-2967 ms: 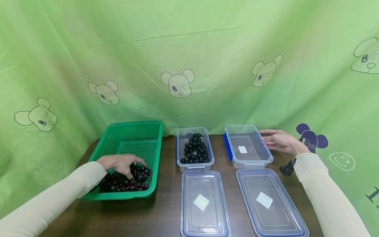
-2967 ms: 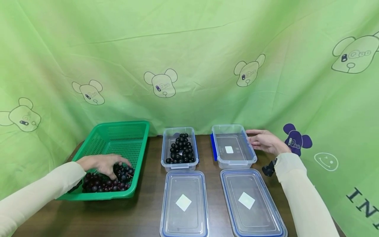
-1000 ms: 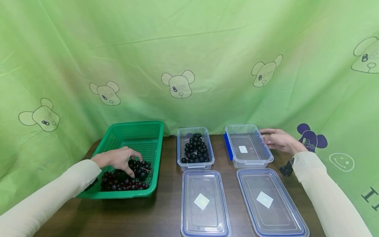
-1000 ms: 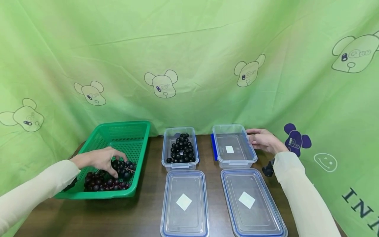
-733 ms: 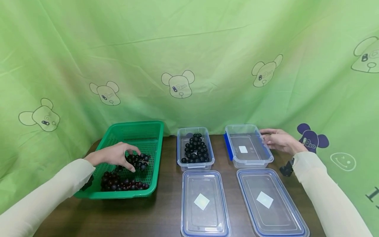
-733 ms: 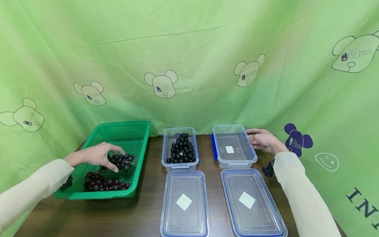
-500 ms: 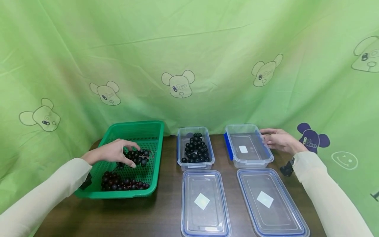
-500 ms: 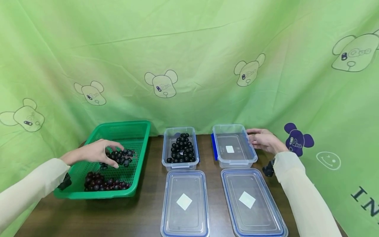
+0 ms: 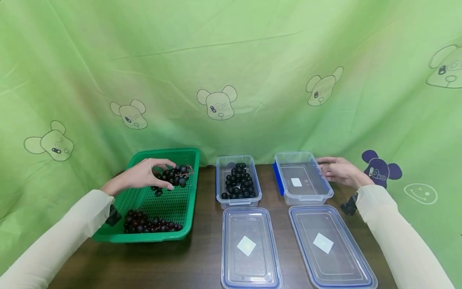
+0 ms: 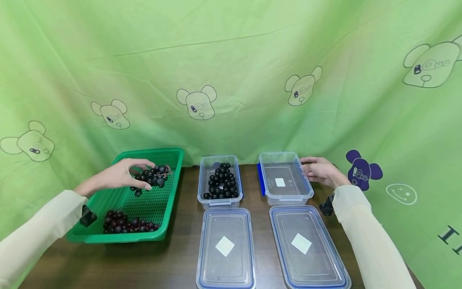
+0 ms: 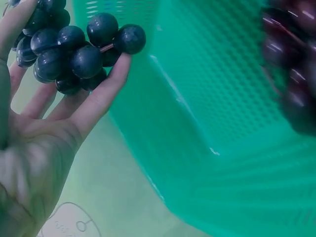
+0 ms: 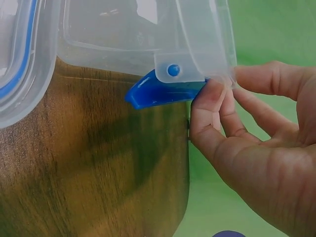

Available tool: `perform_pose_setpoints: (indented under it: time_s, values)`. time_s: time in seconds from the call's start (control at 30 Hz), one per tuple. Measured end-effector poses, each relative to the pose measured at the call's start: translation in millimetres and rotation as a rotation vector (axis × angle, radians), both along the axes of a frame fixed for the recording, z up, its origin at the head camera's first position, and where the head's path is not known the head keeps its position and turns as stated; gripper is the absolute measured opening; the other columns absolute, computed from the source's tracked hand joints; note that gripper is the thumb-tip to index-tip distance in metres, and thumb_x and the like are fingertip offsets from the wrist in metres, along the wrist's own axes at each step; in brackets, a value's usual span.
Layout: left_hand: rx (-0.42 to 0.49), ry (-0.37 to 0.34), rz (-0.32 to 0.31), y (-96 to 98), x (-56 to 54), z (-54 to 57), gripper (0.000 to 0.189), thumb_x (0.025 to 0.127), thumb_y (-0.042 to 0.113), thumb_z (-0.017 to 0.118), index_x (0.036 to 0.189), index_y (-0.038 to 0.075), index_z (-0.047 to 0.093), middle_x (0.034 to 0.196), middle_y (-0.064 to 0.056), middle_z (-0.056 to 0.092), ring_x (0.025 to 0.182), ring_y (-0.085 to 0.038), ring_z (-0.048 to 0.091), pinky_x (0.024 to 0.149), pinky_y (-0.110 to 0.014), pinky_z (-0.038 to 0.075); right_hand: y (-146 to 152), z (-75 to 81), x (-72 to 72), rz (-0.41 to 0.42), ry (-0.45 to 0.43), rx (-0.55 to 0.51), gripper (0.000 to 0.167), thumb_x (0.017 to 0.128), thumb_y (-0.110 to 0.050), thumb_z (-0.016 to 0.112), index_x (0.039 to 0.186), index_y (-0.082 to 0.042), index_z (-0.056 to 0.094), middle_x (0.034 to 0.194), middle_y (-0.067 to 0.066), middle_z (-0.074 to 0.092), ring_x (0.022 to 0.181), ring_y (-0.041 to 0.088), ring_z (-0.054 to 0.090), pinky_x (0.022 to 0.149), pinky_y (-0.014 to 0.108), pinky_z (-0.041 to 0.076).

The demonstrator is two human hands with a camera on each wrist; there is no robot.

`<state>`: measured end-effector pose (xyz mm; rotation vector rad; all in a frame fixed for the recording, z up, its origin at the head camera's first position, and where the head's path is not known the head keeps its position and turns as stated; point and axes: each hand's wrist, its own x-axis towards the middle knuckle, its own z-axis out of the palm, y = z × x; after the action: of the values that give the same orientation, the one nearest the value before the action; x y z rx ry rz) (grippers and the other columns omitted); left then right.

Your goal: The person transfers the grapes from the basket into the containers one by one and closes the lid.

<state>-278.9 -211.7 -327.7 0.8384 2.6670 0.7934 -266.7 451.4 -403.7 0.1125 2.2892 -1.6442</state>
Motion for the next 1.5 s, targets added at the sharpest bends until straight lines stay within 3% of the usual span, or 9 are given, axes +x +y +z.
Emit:
perform_pose_setpoints:
  time_s: [0.2, 0.4, 0.67, 0.8, 0.97, 1.03, 1.5]
  values:
    - [0.093, -0.01, 0.076, 9.7, -2.2, 11.0, 0.072, 0.085, 0.046, 0.087, 0.149, 0.029, 0.057, 0.156, -0.018, 0.053, 0.138, -0.042, 0.058, 0.102, -0.058, 0.057, -1, 0.6, 0.2, 0.003, -0.001, 0.001, 0.077, 0.096, 0.007, 0.056, 0.162, 0.01, 0.017, 0.102, -0.016, 0.073, 0.082, 0.004, 0.068, 0.081, 0.023, 0.061]
    - [0.188, -0.031, 0.151, 25.6, -2.6, 22.0, 0.076, 0.088, 0.05, 0.084, 0.153, 0.028, 0.051, 0.161, -0.016, 0.048, 0.146, -0.041, 0.05, 0.109, -0.063, 0.05, 1, 1.5, -0.1, 0.009, -0.003, 0.012, 0.078, 0.097, 0.006, 0.056, 0.163, 0.01, 0.015, 0.105, -0.016, 0.072, 0.085, 0.004, 0.069, 0.084, 0.024, 0.061]
    - [0.328, -0.039, 0.19, 51.8, -10.0, 22.0, 0.078, 0.089, 0.05, 0.083, 0.155, 0.027, 0.049, 0.166, -0.009, 0.044, 0.155, -0.034, 0.039, 0.116, -0.065, 0.044, 1, -1.9, 2.4, -0.003, -0.018, 0.0, 0.082, 0.094, 0.006, 0.059, 0.163, 0.009, 0.015, 0.105, -0.015, 0.072, 0.088, 0.006, 0.071, 0.087, 0.025, 0.062]
    - [0.39, -0.062, 0.201, 70.6, -13.7, 21.8, 0.08, 0.088, 0.051, 0.083, 0.156, 0.027, 0.048, 0.166, -0.007, 0.044, 0.152, -0.034, 0.044, 0.108, -0.061, 0.053, 2, -2.1, 2.6, -0.004, -0.018, 0.007, 0.08, 0.095, 0.006, 0.058, 0.163, 0.009, 0.016, 0.106, -0.014, 0.072, 0.088, 0.006, 0.07, 0.087, 0.025, 0.062]
    - [0.485, -0.089, 0.212, 96.1, -17.6, 22.5, 0.078, 0.088, 0.049, 0.083, 0.156, 0.028, 0.049, 0.158, -0.016, 0.051, 0.13, -0.037, 0.064, 0.089, -0.053, 0.062, 1, 0.1, 2.7, 0.004, -0.011, 0.011, 0.08, 0.096, 0.005, 0.058, 0.163, 0.009, 0.015, 0.107, -0.013, 0.072, 0.088, 0.005, 0.07, 0.086, 0.024, 0.061]
    - [0.509, -0.094, 0.206, 106.8, -19.3, 22.9, 0.078, 0.088, 0.048, 0.084, 0.155, 0.029, 0.049, 0.155, -0.017, 0.053, 0.124, -0.037, 0.068, 0.087, -0.052, 0.063, 1, 1.1, 2.7, 0.004, -0.01, 0.007, 0.079, 0.096, 0.006, 0.058, 0.163, 0.009, 0.016, 0.107, -0.014, 0.072, 0.087, 0.005, 0.07, 0.085, 0.024, 0.061]
    - [0.581, -0.125, 0.148, 187.3, -30.4, 18.9, 0.075, 0.086, 0.051, 0.084, 0.152, 0.032, 0.054, 0.149, -0.013, 0.059, 0.115, -0.028, 0.071, 0.08, -0.044, 0.064, 0, 2.1, 3.3, 0.009, -0.011, 0.013, 0.08, 0.096, 0.006, 0.058, 0.163, 0.01, 0.015, 0.105, -0.015, 0.071, 0.089, 0.005, 0.071, 0.087, 0.025, 0.062]
